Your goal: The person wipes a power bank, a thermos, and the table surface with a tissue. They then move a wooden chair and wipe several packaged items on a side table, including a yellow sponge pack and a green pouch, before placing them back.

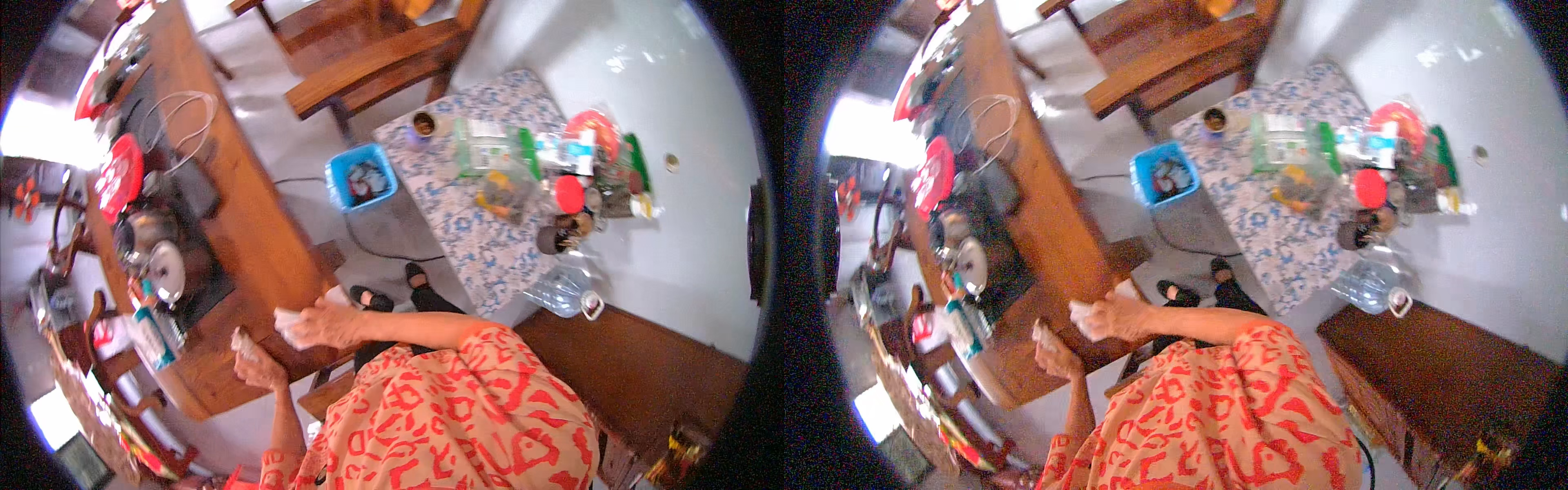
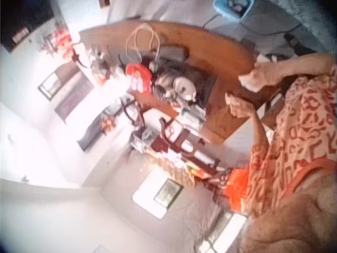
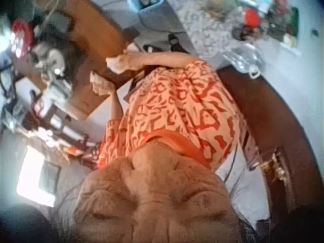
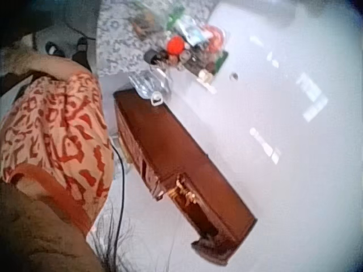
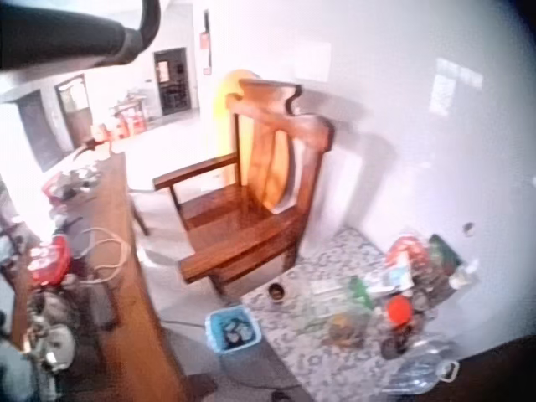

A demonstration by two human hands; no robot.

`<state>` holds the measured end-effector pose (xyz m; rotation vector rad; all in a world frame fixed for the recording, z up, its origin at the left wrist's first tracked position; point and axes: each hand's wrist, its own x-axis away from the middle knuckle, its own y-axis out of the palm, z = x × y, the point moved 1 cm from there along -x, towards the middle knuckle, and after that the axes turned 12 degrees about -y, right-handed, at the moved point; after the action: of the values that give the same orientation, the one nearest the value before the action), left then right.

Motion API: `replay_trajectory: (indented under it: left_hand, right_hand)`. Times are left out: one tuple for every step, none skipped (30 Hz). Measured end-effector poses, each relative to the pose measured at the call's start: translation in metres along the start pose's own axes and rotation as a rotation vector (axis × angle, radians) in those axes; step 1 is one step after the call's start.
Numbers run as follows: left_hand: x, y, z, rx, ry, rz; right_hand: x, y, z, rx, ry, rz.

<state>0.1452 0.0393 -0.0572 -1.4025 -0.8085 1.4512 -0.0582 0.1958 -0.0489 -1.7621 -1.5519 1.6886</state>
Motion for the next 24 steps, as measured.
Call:
replay_trajectory:
  left_hand:
    - [-0.001, 0.005, -0.006, -0.017, 0.045, 0.024]
    - [0.0, 0.007, -0.01, -0.018, 0.001, -0.006]
    - [0.0, 0.006, -0.009, -0.014, -0.044, -0.037]
    - [0.003, -0.002, 0.001, 0.07, -0.042, -0.005]
    - [0.002, 0.005, -0.009, 0.043, -0.013, -0.02]
    - [0.001, -0.003, -0.003, 0.034, -0.027, -0.059]
    - [0.002, -0.01, 0.007, 0.03, -0.035, -0.101]
    - [0.002, -0.01, 0.006, 0.054, -0.045, -0.123]
    - [0.002, -0.012, 0.007, 0.087, -0.046, -0.123]
    - [0.004, -0.011, 0.005, 0.087, -0.071, -0.143]
    - [0.004, -0.01, 0.003, 0.088, -0.095, -0.162]
    - [0.004, -0.008, 0.001, 0.089, -0.089, -0.156]
    - [0.003, -0.012, 0.005, 0.099, -0.097, -0.184]
    - [0.003, -0.012, 0.004, 0.121, -0.086, -0.186]
    - [0.001, -0.012, 0.004, 0.146, -0.067, -0.191]
    - [0.001, -0.015, 0.003, 0.141, -0.045, -0.217]
    - [-0.003, -0.015, -0.002, 0.159, 0.004, -0.232]
    - [-0.004, -0.015, -0.006, 0.176, 0.051, -0.248]
    - [-0.007, -0.015, -0.01, 0.194, 0.102, -0.264]
    - [-0.012, -0.018, -0.014, 0.226, 0.197, -0.261]
    - [-0.016, -0.019, -0.019, 0.214, 0.228, -0.295]
    - [-0.02, -0.019, -0.022, 0.203, 0.264, -0.329]
    - [-0.024, -0.019, -0.023, 0.192, 0.302, -0.363]
    - [-0.025, -0.02, -0.023, 0.206, 0.297, -0.365]
  right_hand:
    - [0.0, 0.002, 0.006, 0.051, 0.025, -0.054]
    - [-0.003, -0.003, 0.012, 0.06, 0.047, -0.099]
    - [-0.007, -0.01, 0.019, 0.072, 0.07, -0.146]
    - [-0.012, -0.013, 0.026, 0.09, 0.098, -0.136]
    - [-0.017, -0.016, 0.033, 0.111, 0.137, -0.125]
    - [-0.021, -0.016, 0.041, 0.116, 0.164, -0.132]
    - [-0.024, -0.017, 0.05, 0.127, 0.196, -0.137]
    - [-0.029, -0.016, 0.059, 0.129, 0.227, -0.097]
    - [-0.033, -0.014, 0.071, 0.146, 0.212, -0.074]
    - [-0.038, -0.016, 0.081, 0.167, 0.241, -0.058]
    - [-0.044, -0.017, 0.091, 0.187, 0.27, -0.042]
    - [-0.054, -0.024, 0.1, 0.2, 0.338, -0.071]
    - [-0.061, -0.03, 0.11, 0.214, 0.409, -0.099]
    - [-0.061, -0.025, 0.122, 0.22, 0.443, -0.028]
    - [-0.059, -0.021, 0.132, 0.229, 0.483, 0.044]
    - [-0.06, -0.019, 0.133, 0.255, 0.513, 0.043]
    - [-0.061, -0.018, 0.133, 0.282, 0.545, 0.044]
    - [-0.062, -0.018, 0.13, 0.309, 0.576, 0.043]
    - [-0.062, -0.018, 0.123, 0.3, 0.578, 0.033]
    - [-0.061, -0.018, 0.111, 0.293, 0.583, 0.024]
    - [-0.059, -0.019, 0.097, 0.288, 0.588, 0.016]
    - [-0.056, -0.018, 0.084, 0.307, 0.567, 0.015]
    - [-0.054, -0.017, 0.07, 0.299, 0.576, 0.004]
    - [-0.053, -0.019, 0.057, 0.294, 0.583, -0.008]
